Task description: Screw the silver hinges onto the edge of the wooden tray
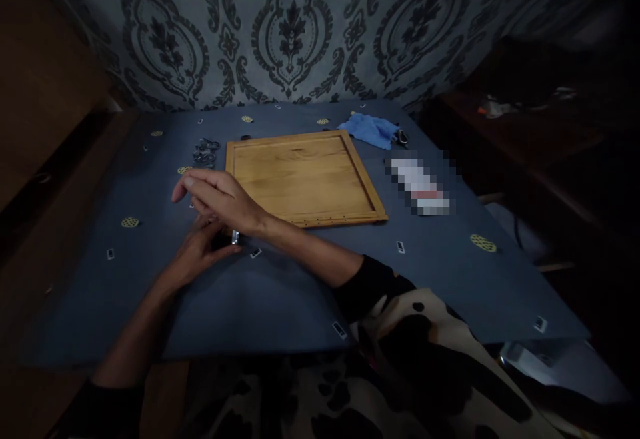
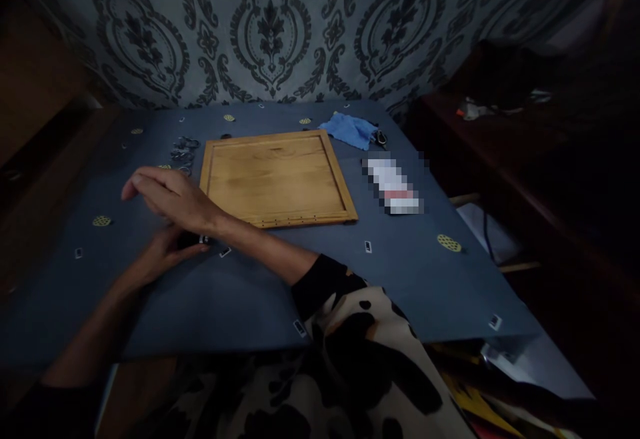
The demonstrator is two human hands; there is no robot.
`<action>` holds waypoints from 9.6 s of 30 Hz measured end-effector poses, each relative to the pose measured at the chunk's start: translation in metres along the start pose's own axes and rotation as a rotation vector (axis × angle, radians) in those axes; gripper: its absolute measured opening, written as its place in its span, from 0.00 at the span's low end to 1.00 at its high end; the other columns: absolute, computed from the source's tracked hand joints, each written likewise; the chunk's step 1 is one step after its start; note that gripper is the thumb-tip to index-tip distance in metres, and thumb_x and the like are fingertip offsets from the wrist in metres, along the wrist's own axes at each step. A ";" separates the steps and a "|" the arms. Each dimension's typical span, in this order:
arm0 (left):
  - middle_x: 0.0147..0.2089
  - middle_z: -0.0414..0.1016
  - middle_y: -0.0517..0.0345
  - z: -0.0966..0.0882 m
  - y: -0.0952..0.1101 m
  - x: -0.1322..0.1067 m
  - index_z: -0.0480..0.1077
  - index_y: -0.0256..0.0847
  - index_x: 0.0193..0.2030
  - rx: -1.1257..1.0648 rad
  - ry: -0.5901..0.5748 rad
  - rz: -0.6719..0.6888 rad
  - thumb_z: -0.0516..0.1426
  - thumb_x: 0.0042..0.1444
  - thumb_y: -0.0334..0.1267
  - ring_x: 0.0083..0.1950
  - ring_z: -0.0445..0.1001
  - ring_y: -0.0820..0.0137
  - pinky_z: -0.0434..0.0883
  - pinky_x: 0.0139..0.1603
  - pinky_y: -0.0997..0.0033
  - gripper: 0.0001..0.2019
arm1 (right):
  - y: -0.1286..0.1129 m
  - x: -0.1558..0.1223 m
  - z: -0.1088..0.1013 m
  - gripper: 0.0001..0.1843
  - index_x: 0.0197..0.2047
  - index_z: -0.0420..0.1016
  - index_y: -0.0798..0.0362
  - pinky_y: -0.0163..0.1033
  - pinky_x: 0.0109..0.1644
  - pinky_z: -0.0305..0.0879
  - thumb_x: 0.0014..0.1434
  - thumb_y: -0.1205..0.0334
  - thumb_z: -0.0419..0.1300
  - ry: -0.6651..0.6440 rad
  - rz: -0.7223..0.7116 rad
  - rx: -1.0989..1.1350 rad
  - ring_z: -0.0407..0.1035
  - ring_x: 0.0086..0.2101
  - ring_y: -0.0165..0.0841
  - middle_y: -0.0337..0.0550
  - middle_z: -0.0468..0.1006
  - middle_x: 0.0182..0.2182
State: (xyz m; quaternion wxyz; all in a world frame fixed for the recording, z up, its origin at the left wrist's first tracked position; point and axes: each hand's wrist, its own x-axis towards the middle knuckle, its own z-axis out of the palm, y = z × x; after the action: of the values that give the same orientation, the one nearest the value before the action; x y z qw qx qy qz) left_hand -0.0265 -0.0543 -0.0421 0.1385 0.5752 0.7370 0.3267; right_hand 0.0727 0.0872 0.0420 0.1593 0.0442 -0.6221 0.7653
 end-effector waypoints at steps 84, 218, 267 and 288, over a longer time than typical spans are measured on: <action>0.45 0.81 0.53 -0.057 -0.017 0.000 0.78 0.42 0.46 -0.221 0.524 -0.267 0.62 0.55 0.57 0.45 0.78 0.61 0.76 0.45 0.64 0.22 | 0.045 -0.120 -0.122 0.06 0.38 0.79 0.51 0.47 0.54 0.66 0.62 0.60 0.61 0.492 -0.037 -0.866 0.72 0.45 0.42 0.48 0.80 0.39; 0.52 0.77 0.52 -0.014 0.036 0.048 0.73 0.42 0.50 0.177 -0.392 0.251 0.62 0.67 0.57 0.52 0.72 0.57 0.67 0.55 0.59 0.19 | 0.047 -0.110 -0.048 0.09 0.30 0.81 0.53 0.30 0.26 0.60 0.62 0.61 0.67 0.247 0.532 -0.097 0.65 0.21 0.23 0.38 0.84 0.27; 0.50 0.76 0.53 -0.020 0.044 0.050 0.71 0.42 0.50 0.252 -0.441 0.195 0.66 0.64 0.51 0.51 0.75 0.57 0.70 0.55 0.56 0.17 | 0.048 -0.135 -0.067 0.23 0.66 0.75 0.56 0.40 0.38 0.80 0.70 0.73 0.58 -0.198 -0.200 -1.610 0.82 0.44 0.37 0.51 0.77 0.66; 0.53 0.79 0.48 -0.012 0.041 0.046 0.71 0.41 0.48 0.352 -0.336 0.307 0.66 0.64 0.47 0.53 0.77 0.55 0.73 0.54 0.54 0.15 | 0.046 -0.136 -0.068 0.22 0.66 0.75 0.57 0.44 0.44 0.82 0.72 0.73 0.55 -0.226 -0.217 -1.611 0.81 0.43 0.37 0.55 0.73 0.69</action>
State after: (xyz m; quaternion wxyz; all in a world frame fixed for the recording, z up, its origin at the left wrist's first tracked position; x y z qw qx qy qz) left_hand -0.0159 -0.0103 0.0010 0.1056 0.7412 0.6536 0.1113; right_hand 0.1964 0.1193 -0.0523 0.1515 0.0530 -0.9855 0.0553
